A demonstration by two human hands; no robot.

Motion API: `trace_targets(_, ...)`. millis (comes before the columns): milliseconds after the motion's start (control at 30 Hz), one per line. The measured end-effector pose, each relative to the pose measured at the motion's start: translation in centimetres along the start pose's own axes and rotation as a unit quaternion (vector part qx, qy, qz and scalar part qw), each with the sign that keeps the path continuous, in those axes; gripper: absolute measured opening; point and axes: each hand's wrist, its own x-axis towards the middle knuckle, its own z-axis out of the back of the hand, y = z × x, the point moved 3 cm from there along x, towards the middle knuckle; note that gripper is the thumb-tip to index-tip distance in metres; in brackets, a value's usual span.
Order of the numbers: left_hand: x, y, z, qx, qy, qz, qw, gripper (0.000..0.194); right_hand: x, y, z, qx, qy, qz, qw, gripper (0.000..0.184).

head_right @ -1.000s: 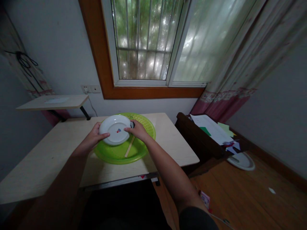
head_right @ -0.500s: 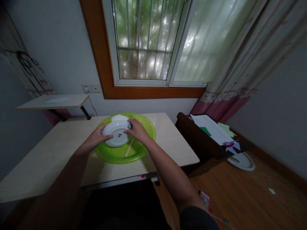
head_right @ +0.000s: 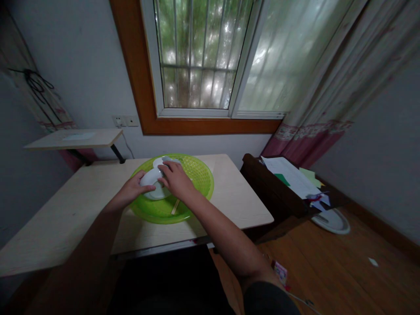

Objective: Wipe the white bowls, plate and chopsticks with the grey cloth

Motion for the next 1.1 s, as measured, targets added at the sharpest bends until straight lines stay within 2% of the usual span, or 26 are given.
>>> trace_targets(100,0.0,0.1,-0.1,0.035,0.024,0.010,0.999,0.042,0.3,0.3,0.0,-0.003,0.002,0.005,1.000,0.045)
trace_targets(333,0.0,0.3,-0.1,-0.001,0.031,0.025,0.999,0.048,0.7,-0.3,0.2,0.017,-0.006,-0.005,1.000,0.050)
trace_targets(600,0.2,0.7,0.2,-0.033,0.018,0.027,0.999,0.054,-0.5,-3.0,0.2,0.095,-0.054,-0.114,0.987,0.041)
trace_targets(800,0.4,0.8,0.2,-0.028,0.012,0.024,0.999,0.057,-2.0,-6.3,-0.5,0.148,-0.085,-0.199,0.965,0.028)
trace_targets(900,0.4,0.6,0.2,-0.030,0.017,0.028,0.999,0.055,-2.1,-7.2,-1.1,0.168,-0.094,-0.241,0.951,0.030)
trace_targets(1000,0.3,0.3,0.2,-0.006,0.018,0.030,0.999,0.052,-1.8,-6.7,-1.4,0.167,-0.100,-0.255,0.947,0.038)
trace_targets(1100,0.1,-0.1,0.1,-0.006,0.017,0.033,0.999,0.051,-1.0,-4.8,-1.2,0.143,-0.091,-0.209,0.963,0.043)
